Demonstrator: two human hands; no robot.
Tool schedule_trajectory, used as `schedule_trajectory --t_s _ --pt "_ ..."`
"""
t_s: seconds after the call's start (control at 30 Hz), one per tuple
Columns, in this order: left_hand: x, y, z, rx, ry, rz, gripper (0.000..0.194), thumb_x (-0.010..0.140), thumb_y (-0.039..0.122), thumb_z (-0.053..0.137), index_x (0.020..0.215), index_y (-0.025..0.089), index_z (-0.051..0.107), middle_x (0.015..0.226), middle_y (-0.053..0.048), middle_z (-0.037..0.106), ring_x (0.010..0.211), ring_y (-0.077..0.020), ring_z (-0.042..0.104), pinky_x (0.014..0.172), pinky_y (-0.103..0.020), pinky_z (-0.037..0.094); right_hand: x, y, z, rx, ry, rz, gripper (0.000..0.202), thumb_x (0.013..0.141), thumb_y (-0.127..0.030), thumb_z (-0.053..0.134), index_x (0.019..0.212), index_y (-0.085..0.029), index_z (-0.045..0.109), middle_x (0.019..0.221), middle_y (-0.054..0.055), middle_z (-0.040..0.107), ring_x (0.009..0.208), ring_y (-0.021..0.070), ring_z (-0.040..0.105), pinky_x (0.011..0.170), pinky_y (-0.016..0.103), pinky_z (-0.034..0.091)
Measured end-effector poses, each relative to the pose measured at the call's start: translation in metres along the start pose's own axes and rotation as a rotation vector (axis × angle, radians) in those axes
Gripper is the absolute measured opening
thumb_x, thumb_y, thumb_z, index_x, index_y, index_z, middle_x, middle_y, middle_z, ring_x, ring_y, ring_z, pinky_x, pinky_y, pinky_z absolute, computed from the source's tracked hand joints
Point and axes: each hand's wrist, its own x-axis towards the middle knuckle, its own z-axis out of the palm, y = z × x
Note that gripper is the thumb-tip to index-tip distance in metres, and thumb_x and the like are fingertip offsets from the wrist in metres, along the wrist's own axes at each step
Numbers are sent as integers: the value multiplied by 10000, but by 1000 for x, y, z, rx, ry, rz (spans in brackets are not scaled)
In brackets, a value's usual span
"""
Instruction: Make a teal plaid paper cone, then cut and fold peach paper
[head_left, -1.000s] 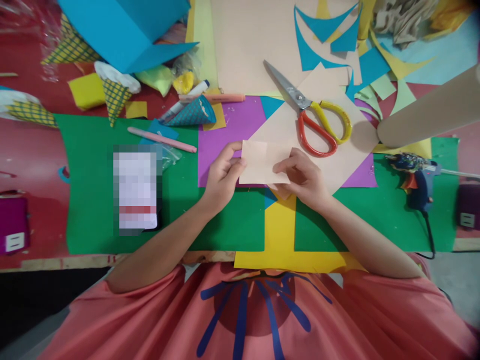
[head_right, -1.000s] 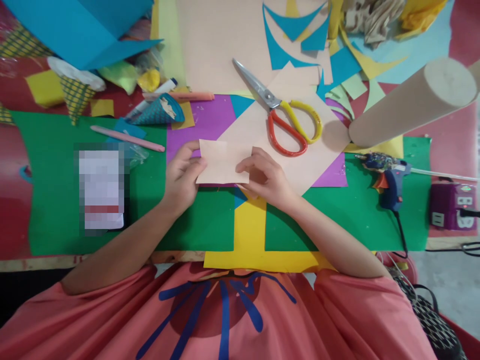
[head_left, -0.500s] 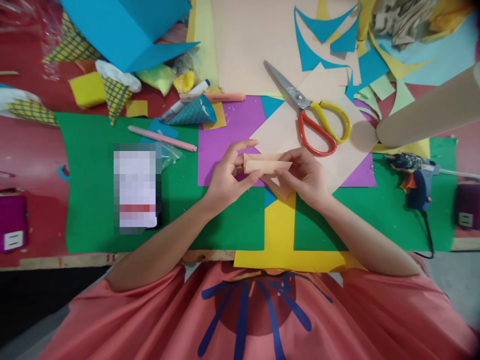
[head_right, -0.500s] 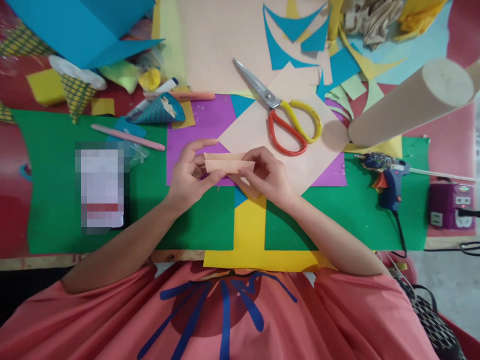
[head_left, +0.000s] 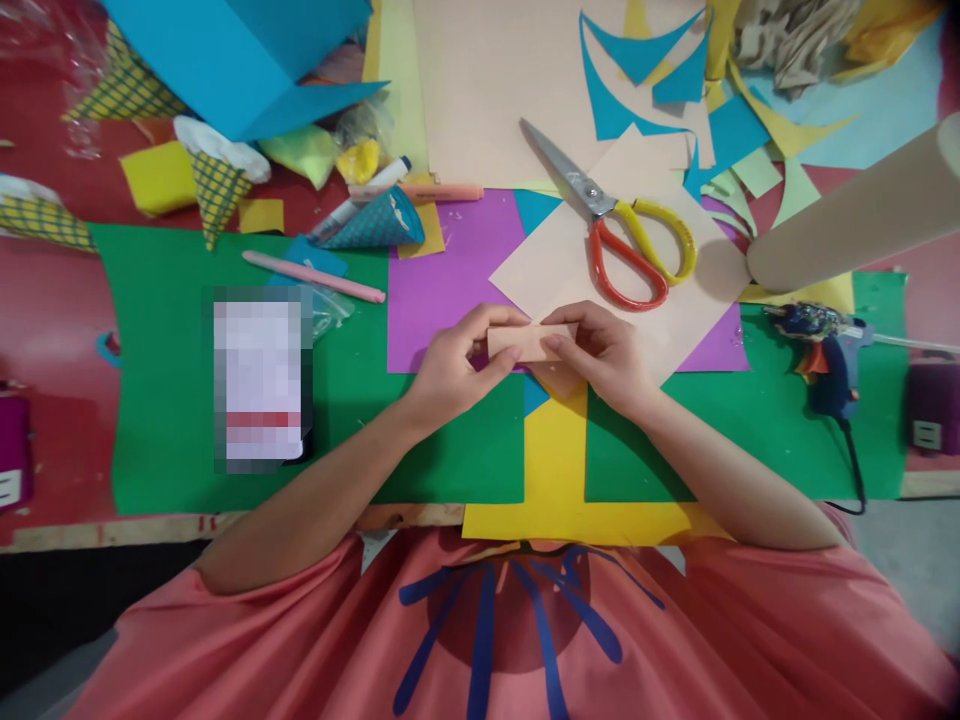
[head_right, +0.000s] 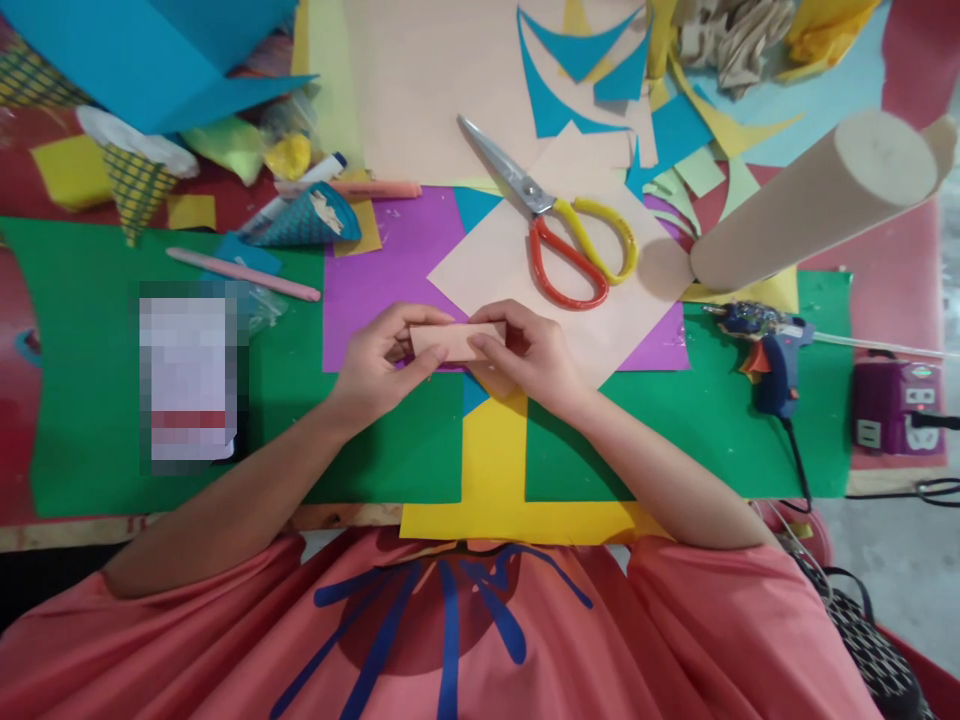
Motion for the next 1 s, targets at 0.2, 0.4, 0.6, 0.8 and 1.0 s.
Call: schedule_trajectory --t_s 0.2,0.4,0.6,0.8,1.0 --pt "0 2 0 -49 13 -38 287 890 413 592 1070 193 631 886 -19 718 661 -104 651 540 -171 475 -1 -3 0 -19 -9 6 186 839 -318 627 944 -167 652 848 31 688 719 128 591 643 273 456" --pt "1 4 1 -61 21 -33 289 904 387 595 1113 197 656 864 -16 737 642 -101 658 542 -164 494 -1 -4 0 -26 -5 2 171 838 -303 631 932 -163 663 853 30 701 724 125 601 661 271 463" --pt "3 9 0 -39 39 -26 299 903 407 604 1071 185 711 823 -30 747 647 -116 671 540 -173 513 -1 -4 0 -35 -3 -4 174 846 -290 632 960 -169 682 862 27 718 688 112 589 634 259 460" --pt "4 10 0 -12 59 -7 273 896 392 613 1016 182 739 848 -39 759 717 -133 699 560 -170 519 -1 -3 0 -16 -15 -2 168 855 -292 625 967 -181 683 898 32 734 715 121 618 655 268 482" --pt "3 9 -1 32 18 10 274 920 382 579 1042 191 733 858 -25 765 673 -111 684 566 -168 496 0 -6 -1 -13 -27 -11 142 847 -277 619 914 -171 686 845 30 722 696 115 608 636 256 474"
